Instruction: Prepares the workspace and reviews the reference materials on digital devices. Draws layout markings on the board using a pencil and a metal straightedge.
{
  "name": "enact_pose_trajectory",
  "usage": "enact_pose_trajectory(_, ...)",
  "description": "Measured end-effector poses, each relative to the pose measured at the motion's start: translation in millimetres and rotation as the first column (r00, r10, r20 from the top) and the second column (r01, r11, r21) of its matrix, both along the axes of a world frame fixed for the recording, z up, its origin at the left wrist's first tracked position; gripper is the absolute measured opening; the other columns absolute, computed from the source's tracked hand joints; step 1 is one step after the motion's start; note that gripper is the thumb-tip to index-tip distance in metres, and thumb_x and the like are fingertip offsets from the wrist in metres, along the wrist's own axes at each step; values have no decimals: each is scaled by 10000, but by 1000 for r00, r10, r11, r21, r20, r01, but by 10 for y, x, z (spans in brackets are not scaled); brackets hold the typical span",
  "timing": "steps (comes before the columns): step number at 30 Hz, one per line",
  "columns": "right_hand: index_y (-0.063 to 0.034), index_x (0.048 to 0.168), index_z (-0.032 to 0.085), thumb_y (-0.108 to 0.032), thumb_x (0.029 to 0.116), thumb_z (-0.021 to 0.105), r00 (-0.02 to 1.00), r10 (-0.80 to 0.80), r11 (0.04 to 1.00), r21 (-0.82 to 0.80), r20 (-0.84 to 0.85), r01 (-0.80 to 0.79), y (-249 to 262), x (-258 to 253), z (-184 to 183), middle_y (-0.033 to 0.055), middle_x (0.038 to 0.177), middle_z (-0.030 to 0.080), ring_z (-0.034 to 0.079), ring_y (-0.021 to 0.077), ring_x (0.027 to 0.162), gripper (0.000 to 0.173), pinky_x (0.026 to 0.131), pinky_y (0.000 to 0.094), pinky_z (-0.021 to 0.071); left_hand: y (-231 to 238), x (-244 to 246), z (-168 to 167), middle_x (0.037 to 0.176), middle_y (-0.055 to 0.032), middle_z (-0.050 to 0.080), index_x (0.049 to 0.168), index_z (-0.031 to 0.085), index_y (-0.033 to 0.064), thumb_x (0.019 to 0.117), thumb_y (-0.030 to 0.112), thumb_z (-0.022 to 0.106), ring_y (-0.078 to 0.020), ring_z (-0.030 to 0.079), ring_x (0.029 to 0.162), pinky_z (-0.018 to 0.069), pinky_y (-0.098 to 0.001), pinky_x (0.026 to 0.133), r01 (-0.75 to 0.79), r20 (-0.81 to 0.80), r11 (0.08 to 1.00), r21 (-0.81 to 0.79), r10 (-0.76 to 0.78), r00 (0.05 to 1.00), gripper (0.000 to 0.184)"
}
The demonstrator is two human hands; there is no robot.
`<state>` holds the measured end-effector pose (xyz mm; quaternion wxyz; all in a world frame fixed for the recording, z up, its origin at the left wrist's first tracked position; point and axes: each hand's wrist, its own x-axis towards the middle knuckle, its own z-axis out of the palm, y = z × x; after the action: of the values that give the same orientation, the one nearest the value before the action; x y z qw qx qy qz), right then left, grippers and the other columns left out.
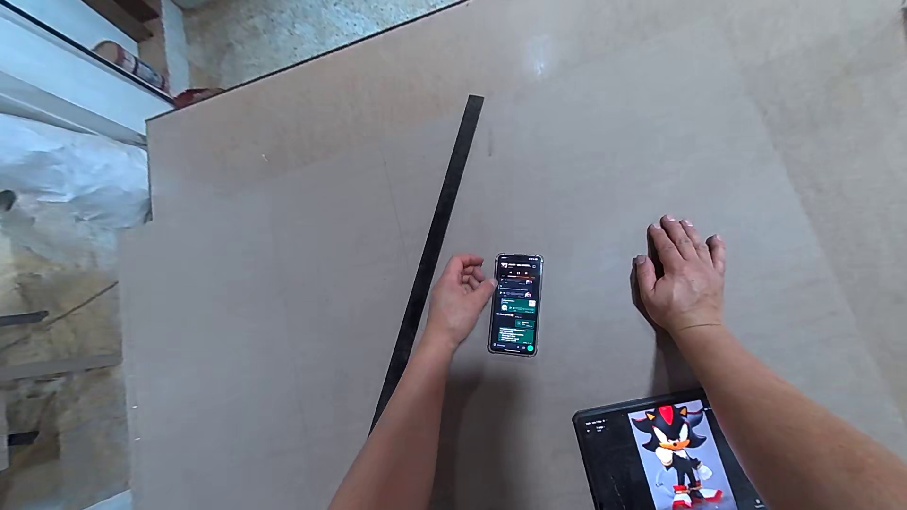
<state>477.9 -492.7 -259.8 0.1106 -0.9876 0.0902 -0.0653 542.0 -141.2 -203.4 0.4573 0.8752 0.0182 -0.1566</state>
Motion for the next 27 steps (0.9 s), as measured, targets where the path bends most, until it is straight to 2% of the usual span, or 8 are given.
enact_pose_trajectory(3,-225,1544,497,-537,1052,279,1000,1,1000,-2,7,-1,13,8,3,-4,1641,413,311,237,1551,622,1256,609,150,221,-475,-10,1197,-78,657,1431,539,138,874,411,806,-205,655,1016,576,-433,850,104,9,984,143,-106,994,676)
enact_pose_trajectory(5,-225,1542,500,-533,1052,283,1000,-1,1000,0,10,1,-5,20,-8,-3,1641,414,312,239,1550,619,1255,613,150,324,-760,-122,1184,-63,640,1438,555,139,791,512,839,-186,633,999,574,-397,828,185,109,949,255,-218,970,799)
enact_pose_trajectory(10,-226,1546,493,-527,1056,279,1000,6,1000,7,4,-6,0,2,-13,-7,1648,401,301,228,1555,614,1258,610,146,242,-919,-160,1148,-75,653,1399,596,130,749,510,867,-230,627,1027,556,-445,885,227,192,896,382,-317,929,801)
enact_pose_trajectory(13,-223,1544,497,-528,1054,286,1000,4,1000,5,8,-4,-9,6,-3,-6,1647,405,301,235,1555,614,1257,606,152,179,-843,-152,1091,-44,638,1419,593,137,744,628,814,-183,607,933,549,-395,798,210,169,915,345,-280,945,863)
enact_pose_trajectory(17,-226,1551,487,-527,1052,279,1000,4,1000,8,-5,-4,-3,2,-13,-10,1653,393,291,229,1559,619,1259,611,142,130,-801,-144,1202,-73,634,1483,518,127,731,551,867,-234,608,1111,542,-450,951,281,111,876,393,-348,931,932)
enact_pose_trajectory(20,-230,1550,489,-526,1054,284,1000,2,1000,14,3,-2,-12,2,-15,-14,1649,400,299,225,1555,614,1258,609,147,-40,-745,-162,1193,-102,652,1468,536,102,761,506,863,-262,622,1116,544,-468,961,273,131,861,428,-358,924,878)
enact_pose_trajectory(23,-220,1544,497,-516,1058,308,1000,21,999,31,8,-21,-29,-11,29,5,1640,416,321,246,1547,600,1251,626,166,-437,-541,-133,1233,-149,665,1461,547,91,775,485,865,-307,636,1150,543,-522,984,245,130,892,379,-314,941,853)
enact_pose_trajectory(27,-200,1548,485,-528,1057,306,998,53,996,75,-13,-52,-4,-13,114,54,1646,402,316,289,1548,617,1243,655,155,-838,-341,51,1339,-150,633,1529,474,95,884,366,804,-297,620,1226,518,-510,1045,294,76,909,294,-329,941,774)
